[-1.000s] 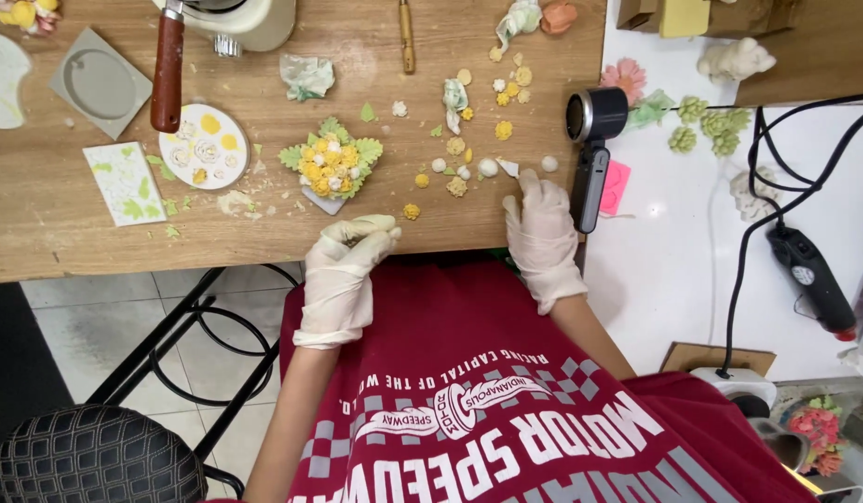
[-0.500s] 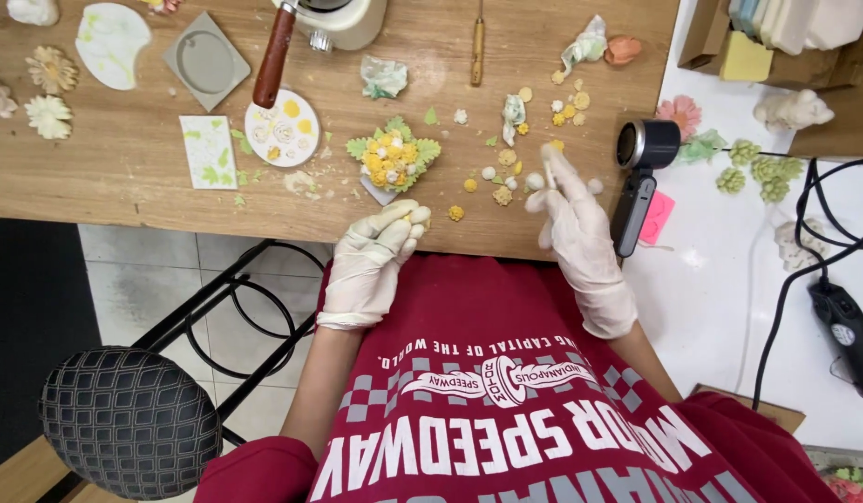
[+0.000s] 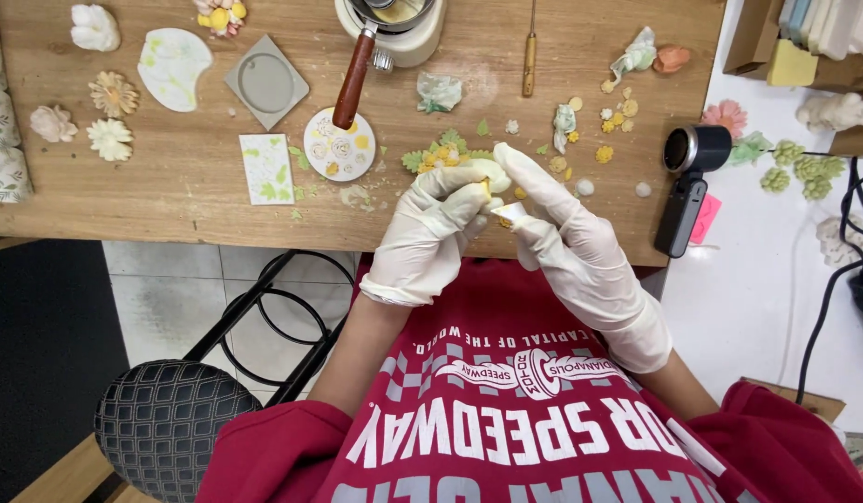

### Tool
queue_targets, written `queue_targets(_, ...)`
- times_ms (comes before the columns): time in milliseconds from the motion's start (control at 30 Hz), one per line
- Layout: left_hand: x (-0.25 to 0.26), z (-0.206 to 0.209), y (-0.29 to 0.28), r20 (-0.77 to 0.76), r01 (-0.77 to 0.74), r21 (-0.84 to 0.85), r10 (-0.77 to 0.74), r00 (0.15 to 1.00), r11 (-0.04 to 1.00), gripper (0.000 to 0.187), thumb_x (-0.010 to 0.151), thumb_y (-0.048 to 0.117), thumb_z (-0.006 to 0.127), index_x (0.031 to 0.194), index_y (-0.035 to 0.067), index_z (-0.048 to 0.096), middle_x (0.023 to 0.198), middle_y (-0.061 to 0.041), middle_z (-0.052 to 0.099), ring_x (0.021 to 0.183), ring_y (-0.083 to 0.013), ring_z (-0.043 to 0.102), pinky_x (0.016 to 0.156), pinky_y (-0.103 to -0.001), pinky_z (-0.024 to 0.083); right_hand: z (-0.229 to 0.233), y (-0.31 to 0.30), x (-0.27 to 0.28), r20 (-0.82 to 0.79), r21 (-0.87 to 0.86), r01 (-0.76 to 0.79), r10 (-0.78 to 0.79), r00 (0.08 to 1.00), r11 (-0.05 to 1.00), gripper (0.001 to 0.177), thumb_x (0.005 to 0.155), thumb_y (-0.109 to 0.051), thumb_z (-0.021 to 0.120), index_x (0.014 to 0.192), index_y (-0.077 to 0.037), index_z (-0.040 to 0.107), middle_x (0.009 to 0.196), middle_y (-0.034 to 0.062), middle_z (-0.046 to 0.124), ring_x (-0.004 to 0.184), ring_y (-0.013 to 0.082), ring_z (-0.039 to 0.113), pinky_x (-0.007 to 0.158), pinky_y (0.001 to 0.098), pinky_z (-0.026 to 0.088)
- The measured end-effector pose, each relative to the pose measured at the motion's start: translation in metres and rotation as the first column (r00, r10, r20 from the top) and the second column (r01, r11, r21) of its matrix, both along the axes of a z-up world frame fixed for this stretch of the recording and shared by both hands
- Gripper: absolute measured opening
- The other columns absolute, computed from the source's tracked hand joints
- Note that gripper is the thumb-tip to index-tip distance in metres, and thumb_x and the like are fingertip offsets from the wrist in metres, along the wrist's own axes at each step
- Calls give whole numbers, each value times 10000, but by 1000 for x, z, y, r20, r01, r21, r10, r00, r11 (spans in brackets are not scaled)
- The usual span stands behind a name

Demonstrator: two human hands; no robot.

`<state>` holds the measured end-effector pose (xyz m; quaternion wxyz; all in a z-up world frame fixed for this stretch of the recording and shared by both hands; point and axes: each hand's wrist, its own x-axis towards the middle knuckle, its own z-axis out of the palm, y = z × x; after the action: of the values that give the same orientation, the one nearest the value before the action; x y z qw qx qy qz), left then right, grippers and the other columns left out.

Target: Assembling a floral arrangement using small pre-formed wax flowers and leaves, using melted wax as an adhesive.

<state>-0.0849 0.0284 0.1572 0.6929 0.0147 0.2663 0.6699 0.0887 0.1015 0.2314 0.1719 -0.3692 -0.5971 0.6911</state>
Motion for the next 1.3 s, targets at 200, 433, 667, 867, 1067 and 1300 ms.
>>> queue_targets(200,-13,0,1,-21,91,16,-90,996,996,192,997,72,737,1189,71,744,1148,-64,752,1010,-102,663,815,-232,490,3,-8,-12,-34,-44,64,-66,997,997,539,1068,-85,534,1592,-80,411,1142,-74,566,744,24,389,643,166,385)
queue_targets(433,-21,2,0,21,145,9,-146,989,989,158,1011,77,730,1168,72,731,1116,-30,747,983,-82,646,840,-240,487,-3,-17,-13,-112,-121,107,-121,986,987,512,1078,-105,540,1578,-68,435,1289,-59,575,791,27,384,679,177,393)
queue_targets(667,-17,7,8,24,152,5,-152,988,988,166,1009,86,726,1172,53,729,1105,-31,744,966,-80,651,821,-239,502,-7,-8,-2,-61,-96,105,-111,992,990,510,1093,-111,568,1593,-70,474,1172,-39,586,784,32,411,674,185,410)
queue_targets(867,5,6,19,30,119,33,-120,992,992,175,1012,81,725,1182,36,734,1104,-46,750,951,-86,658,812,-235,504,9,11,6,-23,-127,89,-93,995,988,507,1053,-102,552,1551,-79,462,1333,-52,604,739,24,405,643,169,405)
queue_targets(1067,23,7,25,76,88,52,-92,993,995,166,1015,76,727,1176,34,732,1095,-53,752,964,-98,671,845,-249,521,-7,13,32,-29,-110,109,-113,993,988,466,1070,-70,575,1533,-77,527,1320,1,611,759,40,462,665,181,431)
queue_targets(1300,38,8,27,75,70,40,-73,995,997,147,1015,73,736,1158,39,729,1081,-50,748,944,-97,664,834,-246,515,-3,20,45,-116,-111,86,-99,988,990,424,1066,-86,569,1487,-65,528,1501,4,567,775,39,476,668,184,447)
